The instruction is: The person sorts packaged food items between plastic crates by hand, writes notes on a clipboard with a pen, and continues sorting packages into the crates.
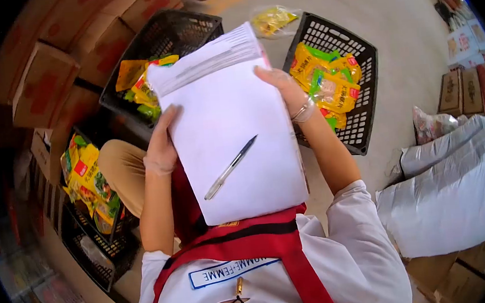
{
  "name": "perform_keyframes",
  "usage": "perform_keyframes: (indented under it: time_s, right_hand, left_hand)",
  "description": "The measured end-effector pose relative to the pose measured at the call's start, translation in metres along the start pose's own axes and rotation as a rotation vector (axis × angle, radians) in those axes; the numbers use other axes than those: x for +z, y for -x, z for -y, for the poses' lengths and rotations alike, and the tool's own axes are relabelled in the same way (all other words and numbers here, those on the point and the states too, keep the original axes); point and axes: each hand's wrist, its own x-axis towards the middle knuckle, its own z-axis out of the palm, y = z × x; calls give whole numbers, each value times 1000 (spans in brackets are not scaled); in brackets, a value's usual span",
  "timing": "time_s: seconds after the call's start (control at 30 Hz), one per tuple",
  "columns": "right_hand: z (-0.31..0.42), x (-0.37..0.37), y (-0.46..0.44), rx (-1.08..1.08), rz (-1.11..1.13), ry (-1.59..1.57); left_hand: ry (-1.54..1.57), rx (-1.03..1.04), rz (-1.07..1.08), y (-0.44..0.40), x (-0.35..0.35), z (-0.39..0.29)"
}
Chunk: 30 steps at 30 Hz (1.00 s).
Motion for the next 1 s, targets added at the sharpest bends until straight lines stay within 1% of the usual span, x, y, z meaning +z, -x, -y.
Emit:
perform_keyframes:
  time_s: [0.03, 0.07, 0.1, 0.13, 0.17, 0.2, 0.23, 0.27, 0.3, 0.37, 0.4, 0.47, 0.53, 0.6, 0.67, 0.7, 0.73, 0.77, 0.8, 0.83, 0.9, 1.0]
  right_hand:
    - [0, 4, -2, -13, -21, 3]
    - [-1, 7, -3, -10, -10, 38]
    - [-1, 9, -4, -3, 1, 73]
    - [-5, 7, -6, 37, -12, -33]
    - [-2, 4, -6, 19, -38, -31]
    - [3, 0, -5, -36, 9, -144]
    - [7, -5, -1, -94, 58, -253]
    - [13, -10, 5, -118, 14, -287]
    - [17, -17, 12, -142, -11, -277]
    - [16, -29, 24, -133, 11, -540]
    - [14, -32, 30, -143, -4, -587]
    - [14, -32, 42, -146, -33, -601]
    - [16, -23, 54, -158, -55, -623]
    - [21, -8, 72, -272, -288, 364]
    - [14, 17, 88, -567, -3, 883]
    - [16, 42, 93, -769, 65, 1150]
    - [17, 56, 98, -661, 298, 1462]
    - [18, 78, 104, -381, 396, 1763]
    - [-3, 68, 109, -811, 403, 1717]
    - [-24, 63, 109, -888, 381, 1711]
    - [-33, 52, 105, -935, 324, 1787]
    - [-34, 48, 101, -946, 316, 1747]
  left_hand:
    - [-375, 164, 102, 1, -9, 7]
    - [41, -89, 12, 13, 19, -19]
    - [59, -88, -33, 19, 19, -21]
    - [-41, 16, -51, 29, 21, -24]
    - [-104, 18, -52, 38, 10, -24]
    - [-394, 162, -43, 45, -5, -17]
    - [-467, 211, -75, 54, -4, -19]
    - [-396, 186, -103, 60, -6, -19]
    - [33, 75, -214, 58, -1, -20]
    - [336, -4, -277, 56, -4, -20]
    - [339, -17, -272, 54, -7, -19]
    - [397, -109, -232, 51, -14, -17]
    - [401, -130, -246, 46, -16, -10]
    - [407, -152, -243, 40, -11, -10]
    - [376, -177, -252, 39, 0, -12]
    - [369, -193, -232, 37, 1, -10]
    - [372, -203, -231, 35, -1, -9]
    - [374, -211, -232, 33, -3, -7]
    - [414, -235, -232, 31, -3, -5]
    - [406, -241, -223, 32, -3, -6]
    - [441, -261, -242, 35, 3, -7]
    - [412, -278, -257, 36, 3, -6]
